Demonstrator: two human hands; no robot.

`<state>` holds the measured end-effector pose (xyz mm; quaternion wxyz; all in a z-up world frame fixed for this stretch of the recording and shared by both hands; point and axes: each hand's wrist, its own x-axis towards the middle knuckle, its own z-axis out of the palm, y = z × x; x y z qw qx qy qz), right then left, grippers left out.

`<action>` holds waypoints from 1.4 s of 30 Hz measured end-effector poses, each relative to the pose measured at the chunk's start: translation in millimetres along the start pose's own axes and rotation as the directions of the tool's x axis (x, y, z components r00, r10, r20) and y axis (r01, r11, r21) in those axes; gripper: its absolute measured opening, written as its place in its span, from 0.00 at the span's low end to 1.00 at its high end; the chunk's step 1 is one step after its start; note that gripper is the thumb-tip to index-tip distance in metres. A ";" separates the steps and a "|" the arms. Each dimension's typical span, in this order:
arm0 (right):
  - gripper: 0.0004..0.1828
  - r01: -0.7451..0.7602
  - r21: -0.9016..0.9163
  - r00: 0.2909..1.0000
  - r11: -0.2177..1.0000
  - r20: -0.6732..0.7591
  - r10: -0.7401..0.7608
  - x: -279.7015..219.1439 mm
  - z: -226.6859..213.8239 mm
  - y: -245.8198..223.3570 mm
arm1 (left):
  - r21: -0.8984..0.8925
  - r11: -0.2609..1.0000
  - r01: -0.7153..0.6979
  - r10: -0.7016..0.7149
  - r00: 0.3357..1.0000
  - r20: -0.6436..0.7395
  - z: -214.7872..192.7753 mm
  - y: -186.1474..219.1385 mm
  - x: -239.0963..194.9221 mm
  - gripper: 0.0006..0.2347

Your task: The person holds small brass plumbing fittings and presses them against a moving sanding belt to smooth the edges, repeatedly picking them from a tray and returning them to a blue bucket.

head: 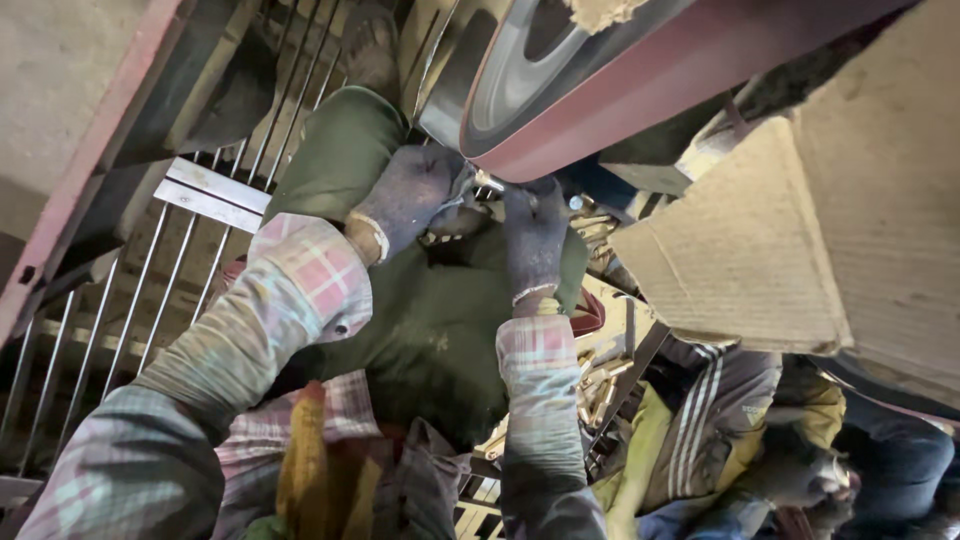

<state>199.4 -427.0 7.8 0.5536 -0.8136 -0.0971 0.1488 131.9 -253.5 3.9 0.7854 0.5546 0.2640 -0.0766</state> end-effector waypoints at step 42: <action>0.04 0.164 0.078 0.983 0.983 -0.100 -0.156 -6.1 4.5 -11.3 | 0.111 0.988 -0.110 0.112 0.994 -0.009 -0.3 2.6 -4.2 0.13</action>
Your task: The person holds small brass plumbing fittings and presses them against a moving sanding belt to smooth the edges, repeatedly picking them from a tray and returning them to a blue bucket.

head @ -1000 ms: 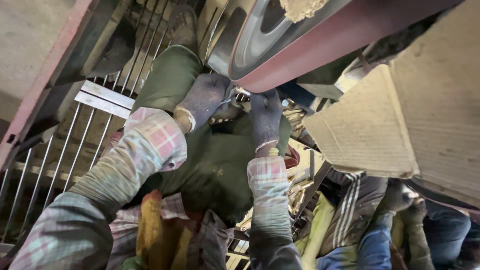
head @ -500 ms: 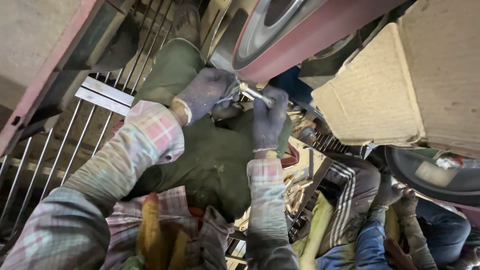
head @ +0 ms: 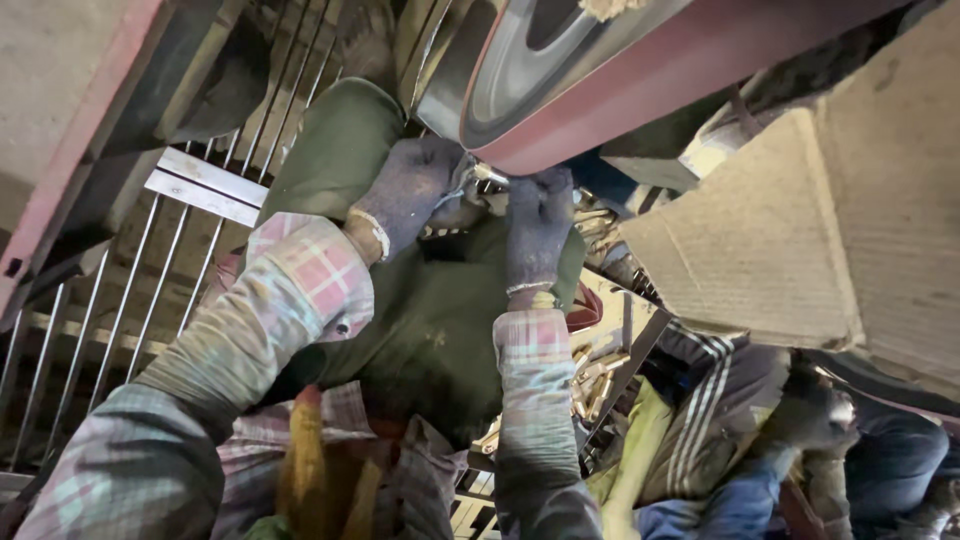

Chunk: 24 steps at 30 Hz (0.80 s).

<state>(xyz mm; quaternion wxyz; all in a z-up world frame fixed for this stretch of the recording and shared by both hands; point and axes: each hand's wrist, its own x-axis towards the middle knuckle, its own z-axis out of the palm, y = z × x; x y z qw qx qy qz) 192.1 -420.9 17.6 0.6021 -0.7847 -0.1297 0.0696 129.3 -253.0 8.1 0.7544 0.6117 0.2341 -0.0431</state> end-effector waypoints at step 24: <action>0.20 0.268 -0.396 0.963 0.878 0.103 -0.248 -16.5 -13.1 -18.6 | -0.268 0.961 0.067 -0.027 0.988 0.149 -10.6 10.9 -16.4 0.10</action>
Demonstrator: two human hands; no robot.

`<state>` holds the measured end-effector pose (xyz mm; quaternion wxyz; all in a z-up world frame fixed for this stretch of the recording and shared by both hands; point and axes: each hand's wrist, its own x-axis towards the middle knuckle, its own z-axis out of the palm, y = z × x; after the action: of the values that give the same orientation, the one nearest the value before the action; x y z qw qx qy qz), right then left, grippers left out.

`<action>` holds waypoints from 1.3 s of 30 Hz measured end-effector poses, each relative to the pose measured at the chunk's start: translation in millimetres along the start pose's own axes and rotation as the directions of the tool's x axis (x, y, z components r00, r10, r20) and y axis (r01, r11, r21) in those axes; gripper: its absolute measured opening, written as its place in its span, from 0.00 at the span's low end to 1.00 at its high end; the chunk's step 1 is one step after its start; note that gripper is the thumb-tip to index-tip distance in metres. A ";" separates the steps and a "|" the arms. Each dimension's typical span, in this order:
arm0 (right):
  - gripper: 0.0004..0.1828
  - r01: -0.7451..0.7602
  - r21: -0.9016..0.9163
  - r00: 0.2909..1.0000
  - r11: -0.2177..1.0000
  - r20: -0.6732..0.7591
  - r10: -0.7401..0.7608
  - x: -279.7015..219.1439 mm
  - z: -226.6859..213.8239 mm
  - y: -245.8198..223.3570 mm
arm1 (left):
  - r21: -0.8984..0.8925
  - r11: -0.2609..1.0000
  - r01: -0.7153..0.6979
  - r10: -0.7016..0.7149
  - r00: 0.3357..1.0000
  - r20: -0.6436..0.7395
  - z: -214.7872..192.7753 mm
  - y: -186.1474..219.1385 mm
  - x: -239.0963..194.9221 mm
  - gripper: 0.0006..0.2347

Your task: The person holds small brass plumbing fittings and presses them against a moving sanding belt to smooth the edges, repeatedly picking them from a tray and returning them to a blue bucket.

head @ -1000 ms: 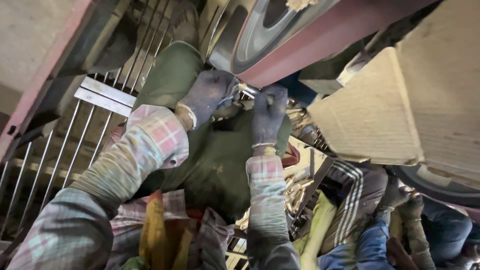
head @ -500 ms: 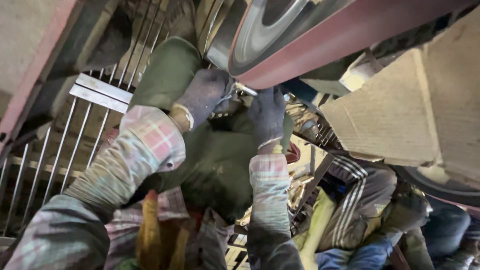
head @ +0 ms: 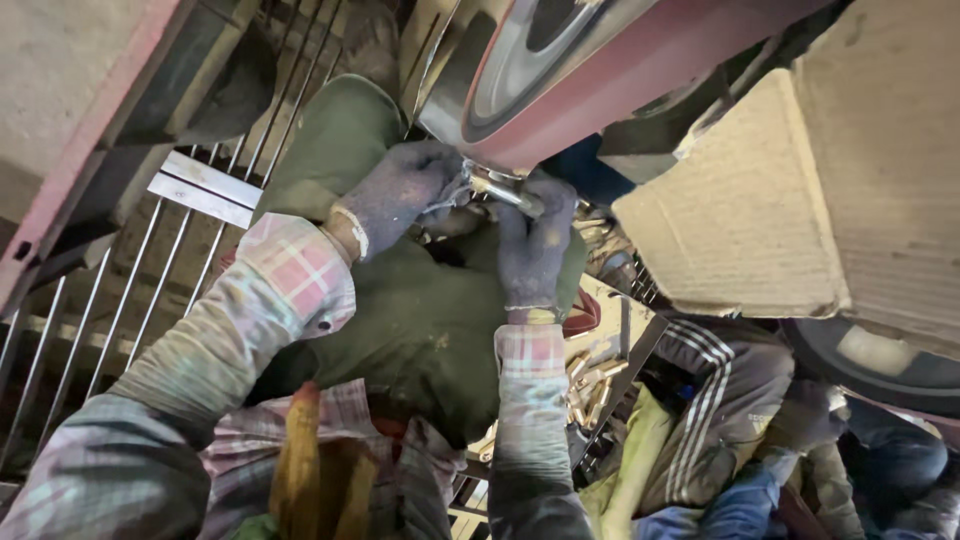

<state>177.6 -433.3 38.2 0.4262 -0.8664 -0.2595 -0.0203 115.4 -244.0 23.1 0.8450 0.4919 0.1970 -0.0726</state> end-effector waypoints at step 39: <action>0.14 -0.113 0.137 0.994 0.984 0.018 0.111 -8.0 -1.6 5.8 | -0.088 0.996 -0.014 0.013 1.000 -0.015 3.6 0.2 6.0 0.10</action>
<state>173.6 -440.9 33.0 0.4839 -0.8483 -0.2135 0.0262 122.0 -246.5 22.4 0.8648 0.4561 0.2028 -0.0547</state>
